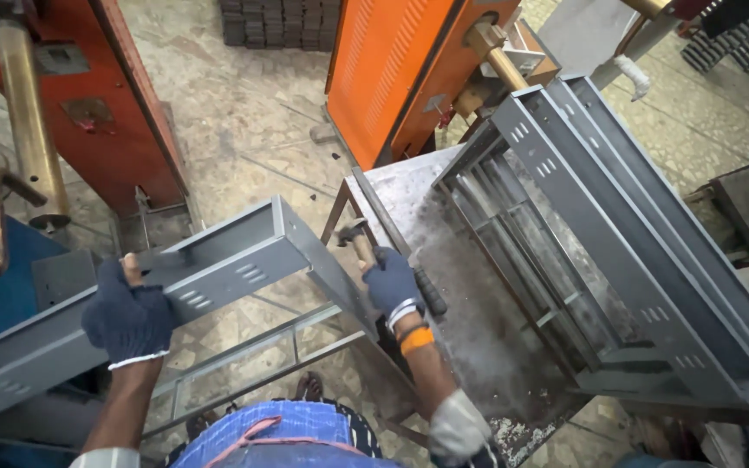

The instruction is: Assembling and spot-welding sheet metal components to create an enclosure or housing.

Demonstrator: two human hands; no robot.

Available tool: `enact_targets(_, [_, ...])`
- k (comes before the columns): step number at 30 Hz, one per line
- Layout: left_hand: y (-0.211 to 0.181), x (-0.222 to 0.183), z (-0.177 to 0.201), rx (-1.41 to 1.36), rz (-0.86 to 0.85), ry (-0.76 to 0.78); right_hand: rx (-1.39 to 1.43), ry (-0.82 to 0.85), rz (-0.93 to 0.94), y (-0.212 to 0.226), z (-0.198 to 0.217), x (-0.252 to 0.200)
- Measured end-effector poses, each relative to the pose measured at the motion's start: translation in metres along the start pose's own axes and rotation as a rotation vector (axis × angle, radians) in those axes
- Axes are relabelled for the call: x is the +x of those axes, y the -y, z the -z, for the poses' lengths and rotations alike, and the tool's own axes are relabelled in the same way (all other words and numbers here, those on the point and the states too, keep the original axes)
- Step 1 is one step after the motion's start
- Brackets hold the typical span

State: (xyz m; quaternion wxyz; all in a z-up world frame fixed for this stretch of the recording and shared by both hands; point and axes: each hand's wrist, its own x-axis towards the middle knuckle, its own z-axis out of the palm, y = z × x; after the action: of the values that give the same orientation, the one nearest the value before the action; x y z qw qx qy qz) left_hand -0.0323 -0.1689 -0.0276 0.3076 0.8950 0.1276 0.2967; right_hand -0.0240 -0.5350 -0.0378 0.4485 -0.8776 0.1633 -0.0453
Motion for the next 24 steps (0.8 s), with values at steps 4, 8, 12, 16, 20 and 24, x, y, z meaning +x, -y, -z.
enact_targets(4, [0.016, -0.011, 0.001, 0.024, 0.066, 0.036, 0.216, 0.051, -0.278, -0.045, -0.014, 0.062])
enact_targets(8, [0.030, -0.024, 0.003, 0.053, 0.069, 0.017, 0.024, -0.163, -0.146, -0.054, -0.022, 0.103])
enact_targets(12, [0.028, -0.030, 0.011, 0.059, 0.107, 0.032, -0.216, -0.174, 0.020, -0.064, -0.030, 0.123])
enact_targets(16, [0.023, -0.032, 0.012, 0.045, 0.108, 0.019, -0.258, -0.118, 0.064, -0.097, -0.035, 0.130])
enact_targets(20, [0.030, -0.033, 0.006, 0.081, 0.143, 0.005, -0.387, -0.109, 0.131, -0.049, -0.018, 0.109])
enact_targets(24, [0.025, -0.028, -0.004, 0.209, 0.155, 0.070, 0.023, -0.399, 0.521, 0.063, -0.010, 0.056])
